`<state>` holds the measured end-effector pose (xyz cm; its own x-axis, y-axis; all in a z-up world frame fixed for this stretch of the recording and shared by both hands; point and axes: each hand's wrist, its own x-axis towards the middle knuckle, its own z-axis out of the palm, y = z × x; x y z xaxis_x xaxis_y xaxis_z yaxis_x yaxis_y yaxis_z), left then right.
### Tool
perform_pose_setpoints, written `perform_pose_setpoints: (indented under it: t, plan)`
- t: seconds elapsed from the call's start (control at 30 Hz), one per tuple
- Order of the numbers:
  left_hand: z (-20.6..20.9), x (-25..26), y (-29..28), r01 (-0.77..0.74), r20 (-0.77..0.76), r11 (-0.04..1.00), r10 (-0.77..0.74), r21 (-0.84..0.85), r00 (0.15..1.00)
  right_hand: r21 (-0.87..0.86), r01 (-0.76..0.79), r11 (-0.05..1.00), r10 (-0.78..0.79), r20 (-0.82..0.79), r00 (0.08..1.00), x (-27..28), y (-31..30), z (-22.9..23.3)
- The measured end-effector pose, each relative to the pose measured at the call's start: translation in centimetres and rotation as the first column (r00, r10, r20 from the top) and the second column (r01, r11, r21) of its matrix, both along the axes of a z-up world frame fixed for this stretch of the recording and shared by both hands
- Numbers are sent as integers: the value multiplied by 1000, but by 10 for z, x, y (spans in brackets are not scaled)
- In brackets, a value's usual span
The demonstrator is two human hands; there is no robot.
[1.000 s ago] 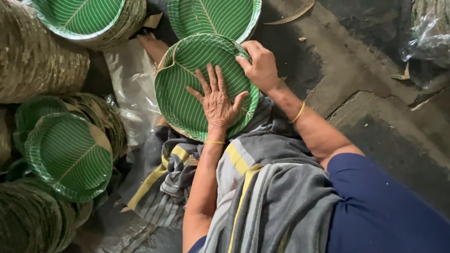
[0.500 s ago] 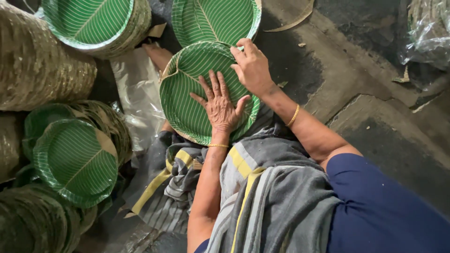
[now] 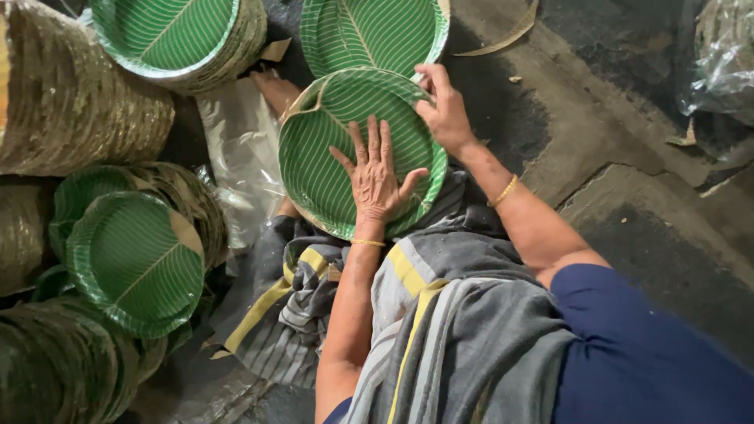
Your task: The person organizes and stacks green paper plates with a leaf pattern by hand, then places a stack into a clear plastic bag.
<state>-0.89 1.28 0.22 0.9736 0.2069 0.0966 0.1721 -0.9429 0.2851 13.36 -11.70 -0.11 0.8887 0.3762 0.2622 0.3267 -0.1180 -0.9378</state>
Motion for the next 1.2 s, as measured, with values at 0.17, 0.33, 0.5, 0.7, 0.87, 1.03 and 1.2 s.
perform_pose_setpoints:
  t: [0.17, 0.33, 0.5, 0.7, 0.87, 1.03, 1.2]
  plan:
    - [-24, 9, -11, -89, -30, 994, 88, -59, 996, 32, 81, 996, -87, 279, 956, -59, -3, -11]
    - [-13, 1, -20, -14, 57, 1000, 13, 24, 998, -70, 15, 997, -23, -105, 994, -57, -31, -20]
    - [-1, -10, -15, 148, -37, 988, -146, 35, 989, -298, -10, 954, 97, 280, 955, 5, -4, 19]
    - [-2, -16, -11, 174, -14, 984, -174, 37, 985, -398, -170, 901, 303, 299, 905, 60, 35, -15]
    - [6, -23, -4, 194, 37, 981, -195, 28, 980, -240, -333, 912, 364, 95, 927, 69, 36, -36]
    - [9, -35, 16, 282, 291, 924, -204, -257, 935, 60, -558, 828, 556, 51, 830, 38, 12, 15]
    - [17, -23, 70, 181, 331, 717, 74, -673, 941, -52, -595, 802, 570, -230, 789, 10, -28, -16]
